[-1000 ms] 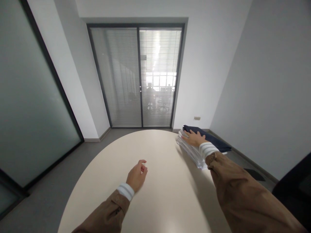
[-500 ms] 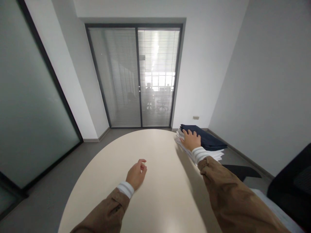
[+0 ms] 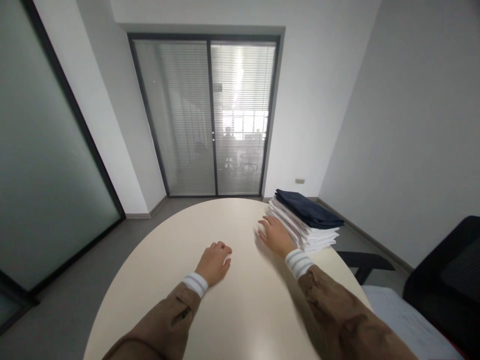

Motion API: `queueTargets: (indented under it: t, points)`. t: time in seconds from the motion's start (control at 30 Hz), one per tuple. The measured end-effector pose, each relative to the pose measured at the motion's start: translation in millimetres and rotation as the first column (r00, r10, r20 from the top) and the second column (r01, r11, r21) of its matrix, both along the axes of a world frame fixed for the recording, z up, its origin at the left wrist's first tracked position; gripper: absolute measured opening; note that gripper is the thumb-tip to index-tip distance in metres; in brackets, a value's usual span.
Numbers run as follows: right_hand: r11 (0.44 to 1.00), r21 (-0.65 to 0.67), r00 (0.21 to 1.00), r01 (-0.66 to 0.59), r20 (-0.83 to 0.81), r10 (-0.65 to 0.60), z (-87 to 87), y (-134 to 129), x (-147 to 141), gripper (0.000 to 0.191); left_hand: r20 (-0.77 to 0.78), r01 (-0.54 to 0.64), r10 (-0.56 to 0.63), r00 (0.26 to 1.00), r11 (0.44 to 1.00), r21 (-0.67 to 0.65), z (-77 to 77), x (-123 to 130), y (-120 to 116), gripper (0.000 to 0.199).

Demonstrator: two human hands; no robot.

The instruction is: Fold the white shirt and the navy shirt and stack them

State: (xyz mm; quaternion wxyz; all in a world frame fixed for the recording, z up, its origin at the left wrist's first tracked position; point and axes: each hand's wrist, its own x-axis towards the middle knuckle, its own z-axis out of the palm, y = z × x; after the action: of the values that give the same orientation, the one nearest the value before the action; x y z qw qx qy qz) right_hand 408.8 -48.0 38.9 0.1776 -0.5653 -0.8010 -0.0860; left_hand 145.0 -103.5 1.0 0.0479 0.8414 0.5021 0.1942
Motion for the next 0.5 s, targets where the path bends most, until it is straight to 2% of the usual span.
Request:
queueTargets:
  t: [0.1,0.2,0.33,0.5]
  points:
    - [0.994,-0.094,0.990,-0.051,-0.138,0.038,-34.2,-16.7,-16.9,0.044,-0.009,-0.014,0.014,1.000,1.000,-0.026,-4.3,8.4,10.4,0.026]
    - [0.960,-0.245,0.981,-0.138,-0.168,0.099,-54.2,-32.0,-25.5,0.053,0.005,-0.020,0.020,1.000,1.000,-0.021,-17.2,11.4,18.4,0.039]
    - [0.920,-0.356,0.982,-0.161,-0.153,0.112,-53.8,-41.1,-24.6,0.060,-0.017,0.007,-0.009,1.000,0.996,-0.092,-29.5,7.6,21.7,0.048]
    - [0.912,-0.379,0.982,-0.157,-0.157,0.104,-47.1,-40.7,-23.0,0.061,-0.074,0.005,-0.013,0.997,0.994,-0.108,-27.6,6.1,20.9,0.051]
